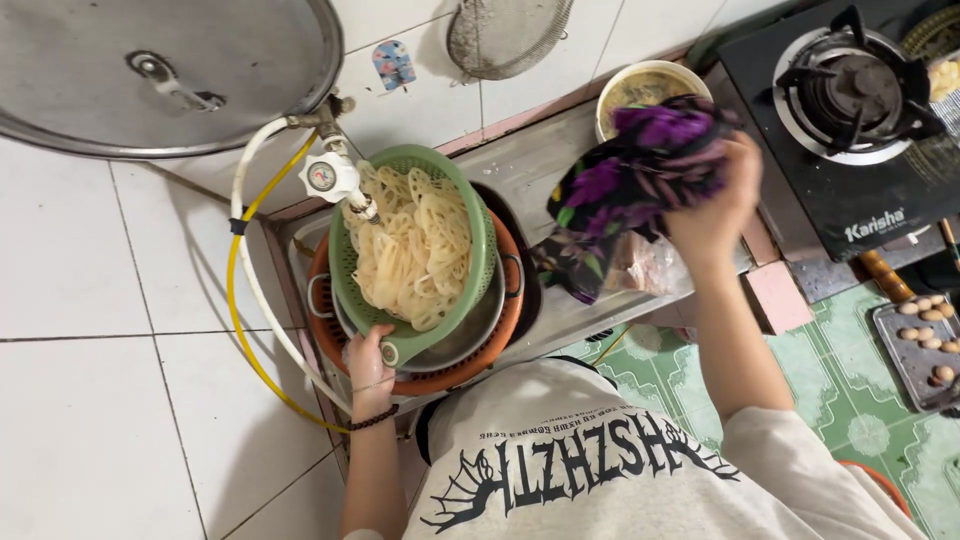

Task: The person rinses sliced lotus root in a water-filled basin at the sink, rubbing and turning the slices by hand, then transfers them into a green colander. They drain the basin, carry a kettle to the stove, pour hot water into a pot of mixed vegetables, and place a block of pork into a pot of water to blanch.

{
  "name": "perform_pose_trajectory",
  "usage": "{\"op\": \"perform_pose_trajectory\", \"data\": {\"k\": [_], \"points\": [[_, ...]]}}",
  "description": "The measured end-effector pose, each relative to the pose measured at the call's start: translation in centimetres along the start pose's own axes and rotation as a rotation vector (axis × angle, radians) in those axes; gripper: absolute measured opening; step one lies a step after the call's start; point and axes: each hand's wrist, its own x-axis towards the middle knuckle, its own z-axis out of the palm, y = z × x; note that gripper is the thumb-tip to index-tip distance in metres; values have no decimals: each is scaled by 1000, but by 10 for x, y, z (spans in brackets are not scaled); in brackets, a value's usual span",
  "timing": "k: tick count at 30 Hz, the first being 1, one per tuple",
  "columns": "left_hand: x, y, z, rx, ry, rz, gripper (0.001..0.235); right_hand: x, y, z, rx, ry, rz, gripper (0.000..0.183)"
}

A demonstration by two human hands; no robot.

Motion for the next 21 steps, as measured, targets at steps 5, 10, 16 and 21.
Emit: {"op": "perform_pose_trajectory", "data": {"k": [5, 10, 16, 21], "points": [[5, 3, 1, 27, 8, -14, 37, 7, 16, 82, -96, -137, -3, 58], [10, 6, 6, 50, 27, -38, 35, -29, 59, 156, -216, -117, -74, 54], [15, 9, 9, 79, 52, -46, 30, -127, 98, 185, -304, -283, 35, 78], [17, 13, 17, 144, -37, 23, 27, -172, 99, 163, -627, -563, 198, 87]]}}
